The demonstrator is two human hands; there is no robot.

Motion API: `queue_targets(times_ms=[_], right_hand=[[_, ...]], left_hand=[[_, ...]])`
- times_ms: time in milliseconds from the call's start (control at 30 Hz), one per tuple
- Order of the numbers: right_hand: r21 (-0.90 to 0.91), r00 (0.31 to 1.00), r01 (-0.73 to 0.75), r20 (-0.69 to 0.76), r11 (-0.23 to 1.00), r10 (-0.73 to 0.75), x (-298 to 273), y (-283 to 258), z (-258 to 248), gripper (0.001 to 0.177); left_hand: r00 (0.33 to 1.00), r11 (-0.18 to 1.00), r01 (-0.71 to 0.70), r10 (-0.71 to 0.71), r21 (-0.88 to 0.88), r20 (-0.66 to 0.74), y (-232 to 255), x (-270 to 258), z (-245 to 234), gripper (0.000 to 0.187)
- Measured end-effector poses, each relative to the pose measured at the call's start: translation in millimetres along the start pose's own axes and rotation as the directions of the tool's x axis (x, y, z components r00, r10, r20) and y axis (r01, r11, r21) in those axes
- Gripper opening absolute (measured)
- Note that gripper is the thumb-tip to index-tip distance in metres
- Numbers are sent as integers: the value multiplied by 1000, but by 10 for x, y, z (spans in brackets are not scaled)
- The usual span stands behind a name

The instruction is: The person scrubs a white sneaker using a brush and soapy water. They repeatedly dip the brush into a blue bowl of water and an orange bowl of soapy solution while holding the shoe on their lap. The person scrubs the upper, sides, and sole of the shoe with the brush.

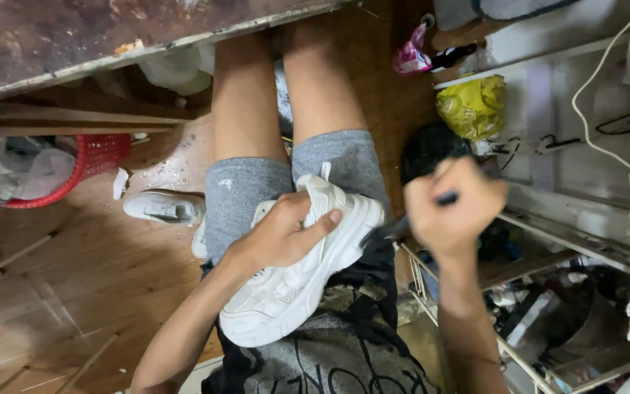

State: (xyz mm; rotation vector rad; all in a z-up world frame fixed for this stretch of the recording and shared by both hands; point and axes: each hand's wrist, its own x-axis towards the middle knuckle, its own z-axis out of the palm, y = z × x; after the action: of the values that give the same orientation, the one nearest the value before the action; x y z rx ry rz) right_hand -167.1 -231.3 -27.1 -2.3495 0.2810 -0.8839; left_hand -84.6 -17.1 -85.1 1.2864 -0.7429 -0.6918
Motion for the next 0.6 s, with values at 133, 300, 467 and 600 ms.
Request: queue_targets(times_ms=[133, 300, 467, 600], right_hand=[[140, 997, 55, 47, 989, -62, 120, -123, 40, 37], [228, 983, -99, 174, 969, 59, 70, -242, 194, 32], [206, 988, -105, 130, 973, 79, 116, -26, 206, 28], [46, 995, 18, 99, 999, -22, -191, -13, 143, 32]], left_hand=[[1000, 999, -7, 7, 36, -4, 34, -15, -15, 34], [999, 999, -30, 30, 20, 15, 192, 98, 53, 33], [1000, 999, -13, 12, 30, 8, 54, 14, 12, 33], [1000, 1000, -12, 12, 19, -18, 109, 35, 43, 34]])
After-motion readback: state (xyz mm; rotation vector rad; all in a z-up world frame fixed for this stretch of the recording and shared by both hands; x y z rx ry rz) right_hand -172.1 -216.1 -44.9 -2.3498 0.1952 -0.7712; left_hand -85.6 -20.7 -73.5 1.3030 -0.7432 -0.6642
